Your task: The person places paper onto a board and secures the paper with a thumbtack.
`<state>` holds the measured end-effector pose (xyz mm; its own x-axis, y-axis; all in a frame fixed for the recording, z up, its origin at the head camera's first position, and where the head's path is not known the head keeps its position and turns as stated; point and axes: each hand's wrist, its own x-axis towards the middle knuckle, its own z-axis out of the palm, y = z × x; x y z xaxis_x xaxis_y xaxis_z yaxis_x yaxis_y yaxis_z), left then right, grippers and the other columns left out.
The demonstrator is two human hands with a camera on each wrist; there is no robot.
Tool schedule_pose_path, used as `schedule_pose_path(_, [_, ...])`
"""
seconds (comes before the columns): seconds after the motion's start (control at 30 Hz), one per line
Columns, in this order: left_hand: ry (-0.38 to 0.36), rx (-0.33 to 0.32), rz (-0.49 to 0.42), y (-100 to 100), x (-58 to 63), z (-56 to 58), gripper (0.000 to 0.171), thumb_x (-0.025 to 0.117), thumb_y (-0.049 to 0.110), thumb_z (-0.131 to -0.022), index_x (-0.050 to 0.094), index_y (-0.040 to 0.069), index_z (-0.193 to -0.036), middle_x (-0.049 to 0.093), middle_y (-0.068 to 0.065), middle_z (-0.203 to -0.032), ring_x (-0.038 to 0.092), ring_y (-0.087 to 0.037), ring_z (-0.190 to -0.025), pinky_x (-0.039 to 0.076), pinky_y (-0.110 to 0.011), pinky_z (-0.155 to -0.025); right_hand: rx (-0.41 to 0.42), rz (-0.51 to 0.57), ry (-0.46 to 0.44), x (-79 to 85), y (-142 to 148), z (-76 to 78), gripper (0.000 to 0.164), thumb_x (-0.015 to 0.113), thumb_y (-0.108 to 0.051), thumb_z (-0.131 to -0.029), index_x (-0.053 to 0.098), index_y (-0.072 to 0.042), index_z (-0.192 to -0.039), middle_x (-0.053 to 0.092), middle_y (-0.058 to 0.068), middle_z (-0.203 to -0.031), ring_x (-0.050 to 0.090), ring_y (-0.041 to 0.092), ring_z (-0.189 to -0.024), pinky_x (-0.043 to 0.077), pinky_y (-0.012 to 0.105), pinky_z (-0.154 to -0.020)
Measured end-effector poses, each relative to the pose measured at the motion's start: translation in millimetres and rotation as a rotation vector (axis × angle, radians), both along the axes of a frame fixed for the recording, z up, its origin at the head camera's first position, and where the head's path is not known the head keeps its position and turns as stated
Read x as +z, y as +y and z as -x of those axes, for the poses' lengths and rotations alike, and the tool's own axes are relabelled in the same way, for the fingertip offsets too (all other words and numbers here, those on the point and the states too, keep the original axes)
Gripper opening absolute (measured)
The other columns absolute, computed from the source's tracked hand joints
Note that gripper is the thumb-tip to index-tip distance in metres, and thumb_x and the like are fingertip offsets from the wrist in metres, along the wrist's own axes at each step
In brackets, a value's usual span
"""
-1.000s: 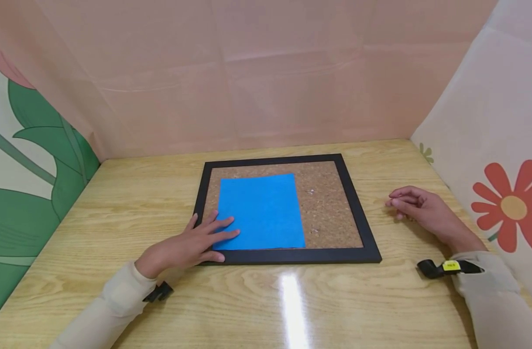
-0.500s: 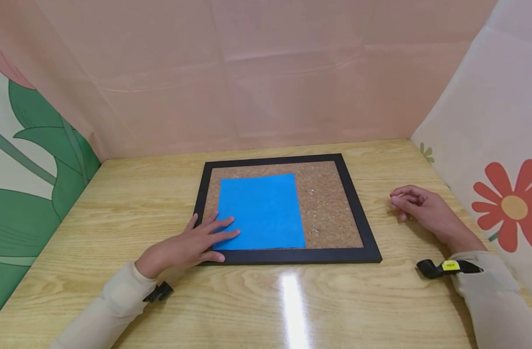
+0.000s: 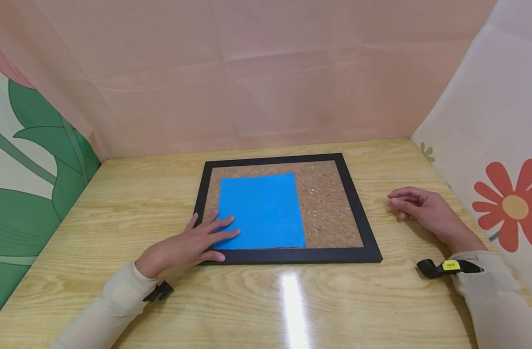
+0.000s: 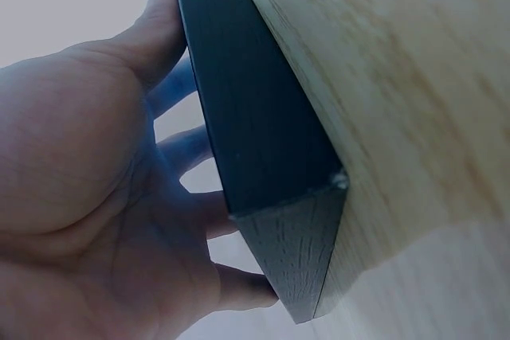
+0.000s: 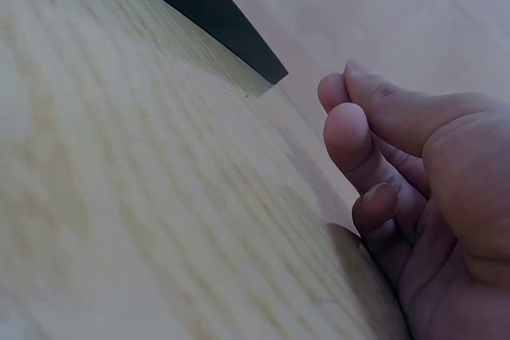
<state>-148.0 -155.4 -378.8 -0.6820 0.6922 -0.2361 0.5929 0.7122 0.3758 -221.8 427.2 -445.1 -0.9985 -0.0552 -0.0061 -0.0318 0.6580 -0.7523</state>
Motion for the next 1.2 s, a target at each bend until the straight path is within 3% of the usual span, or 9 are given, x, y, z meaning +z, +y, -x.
schedule_pose_path(0.47, [0.006,0.002,0.003,-5,1.2,0.5,0.062,0.05,0.043,-0.102,0.029,0.027,-0.158,0.011,-0.005,-0.169,-0.004,-0.042,-0.155,-0.002,-0.074,-0.115,0.103,0.095,0.058,0.2,-5,3.0,0.027,0.058,-0.017,-0.101,0.057,0.005,-0.115,0.07,-0.011,-0.087,0.064,0.007,-0.07,0.052,0.019,-0.065])
schedule_pose_path(0.63, [-0.003,-0.002,0.007,-2,-0.8,0.8,0.062,0.049,0.044,-0.102,0.028,0.027,-0.158,0.009,-0.005,-0.17,-0.005,-0.041,-0.155,-0.002,-0.073,-0.116,0.154,-0.058,0.043,13.8,-15,1.8,0.026,0.058,-0.024,-0.102,0.062,-0.002,-0.115,0.069,-0.003,-0.087,0.062,0.011,-0.07,0.05,0.023,-0.06])
schedule_pose_path(0.8, [-0.002,-0.004,0.021,0,-1.9,0.6,0.062,0.048,0.045,-0.102,0.027,0.028,-0.159,0.009,-0.005,-0.17,-0.005,-0.041,-0.155,-0.002,-0.073,-0.116,0.276,-0.201,0.082,44.0,-62,-0.7,0.018,0.059,-0.022,-0.102,0.067,-0.01,-0.112,0.071,0.005,-0.09,0.063,0.012,-0.072,0.051,0.026,-0.061])
schedule_pose_path(0.97, [0.013,-0.001,0.035,-1,-1.6,2.1,0.062,0.047,0.045,-0.102,0.028,0.03,-0.158,0.009,-0.004,-0.17,-0.004,-0.04,-0.155,-0.001,-0.073,-0.116,0.392,-0.212,0.063,76.4,-128,4.2,0.016,0.058,-0.02,-0.102,0.067,-0.01,-0.111,0.071,0.005,-0.098,0.066,0.011,-0.084,0.054,0.026,-0.071])
schedule_pose_path(1.1, [0.001,0.009,0.043,-1,-0.8,2.0,0.062,0.048,0.046,-0.102,0.028,0.03,-0.158,0.009,-0.002,-0.17,-0.004,-0.04,-0.155,-0.002,-0.073,-0.116,0.474,-0.137,-0.043,82.7,-178,15.9,0.022,0.057,-0.025,-0.102,0.066,-0.009,-0.114,0.071,0.006,-0.105,0.066,0.018,-0.095,0.054,0.027,-0.08])
schedule_pose_path(1.2, [0.002,0.006,0.027,1,-2.1,2.3,0.062,0.048,0.047,-0.102,0.028,0.03,-0.158,0.009,-0.003,-0.17,-0.004,-0.041,-0.155,-0.002,-0.072,-0.116,0.48,-0.097,-0.124,80.3,-205,28.9,0.024,0.056,-0.028,-0.103,0.066,-0.01,-0.116,0.071,0.007,-0.109,0.064,0.022,-0.099,0.052,0.032,-0.088])
